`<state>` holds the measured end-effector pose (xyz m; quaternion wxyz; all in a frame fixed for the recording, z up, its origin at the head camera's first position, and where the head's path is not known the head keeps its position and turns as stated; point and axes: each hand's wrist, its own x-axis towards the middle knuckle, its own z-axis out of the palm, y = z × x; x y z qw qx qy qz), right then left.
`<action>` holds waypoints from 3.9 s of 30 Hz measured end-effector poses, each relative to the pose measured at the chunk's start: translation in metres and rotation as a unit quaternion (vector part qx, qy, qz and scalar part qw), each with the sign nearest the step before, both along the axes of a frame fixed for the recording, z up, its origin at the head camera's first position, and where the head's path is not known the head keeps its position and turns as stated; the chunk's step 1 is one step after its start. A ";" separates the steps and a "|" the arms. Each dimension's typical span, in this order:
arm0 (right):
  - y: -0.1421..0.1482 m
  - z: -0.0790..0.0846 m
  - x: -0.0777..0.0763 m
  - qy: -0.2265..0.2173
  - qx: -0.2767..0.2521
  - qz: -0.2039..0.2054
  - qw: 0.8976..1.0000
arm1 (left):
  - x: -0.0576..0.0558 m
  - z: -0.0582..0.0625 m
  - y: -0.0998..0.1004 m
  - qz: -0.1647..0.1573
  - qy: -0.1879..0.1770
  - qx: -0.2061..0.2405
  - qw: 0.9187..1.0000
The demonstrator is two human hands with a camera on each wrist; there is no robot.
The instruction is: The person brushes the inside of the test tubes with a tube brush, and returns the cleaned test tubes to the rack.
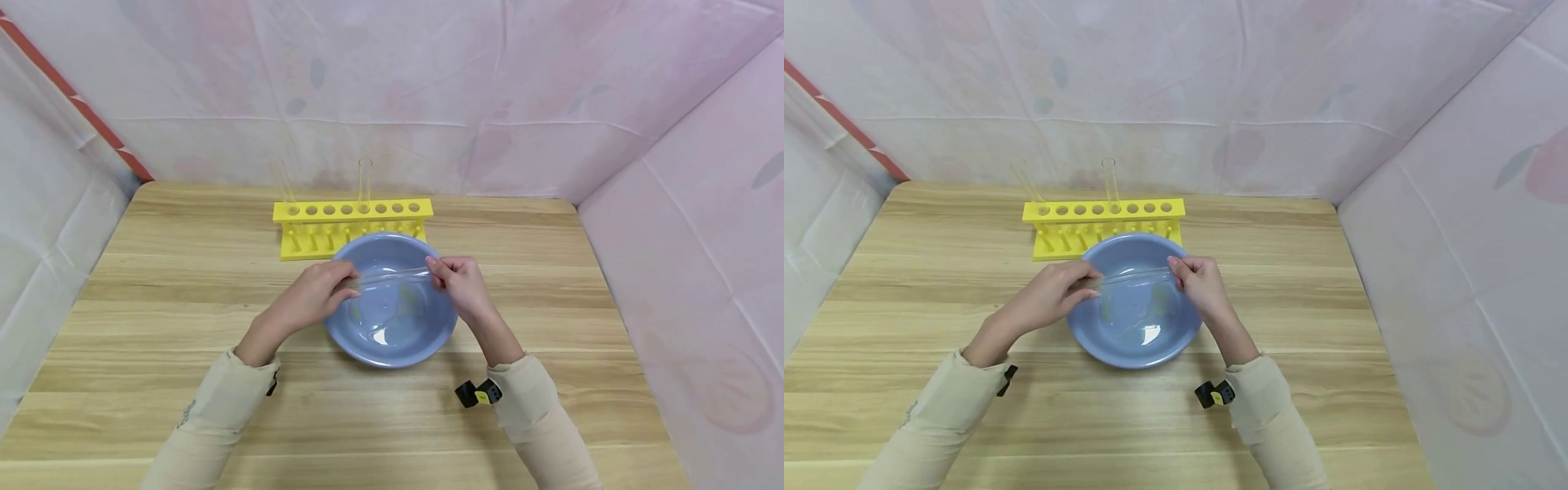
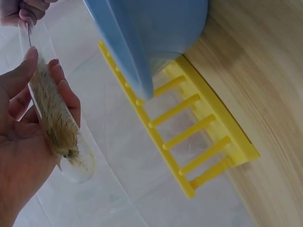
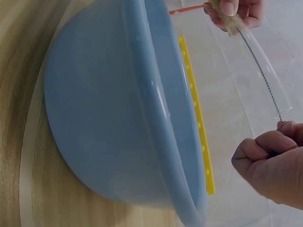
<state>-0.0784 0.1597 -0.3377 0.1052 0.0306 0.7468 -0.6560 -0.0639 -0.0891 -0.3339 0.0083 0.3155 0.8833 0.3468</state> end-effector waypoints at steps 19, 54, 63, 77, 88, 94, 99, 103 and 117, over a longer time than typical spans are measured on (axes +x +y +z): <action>0.004 0.002 0.000 -0.105 -0.089 0.001 0.990 | 0.007 -0.007 -0.002 0.015 0.010 -0.035 0.999; 0.042 -0.007 0.001 0.112 0.031 0.001 0.993 | 0.007 -0.008 -0.036 -0.019 -0.123 0.070 0.990; 0.049 0.007 -0.005 -0.011 -0.041 0.021 0.999 | 0.007 -0.008 -0.038 0.004 -0.085 0.053 0.995; 0.067 0.006 -0.012 0.092 0.053 0.055 0.993 | 0.004 -0.012 -0.047 0.001 -0.082 0.082 0.993; 0.079 0.010 -0.014 -0.055 -0.063 0.052 0.995 | 0.008 -0.012 -0.050 0.015 -0.075 0.053 0.996; 0.086 0.010 -0.015 -0.101 -0.091 0.060 0.989 | 0.010 -0.011 -0.049 0.025 -0.059 0.048 0.997; 0.091 0.005 -0.012 0.032 -0.024 0.048 0.998 | 0.010 -0.014 -0.054 0.021 -0.084 0.064 0.994; 0.096 0.003 -0.010 0.114 0.049 0.031 0.992 | 0.010 -0.013 -0.058 0.016 -0.106 0.074 0.991; 0.106 0.007 -0.009 -0.088 -0.122 0.052 0.987 | 0.013 -0.013 -0.054 0.057 -0.034 0.029 0.997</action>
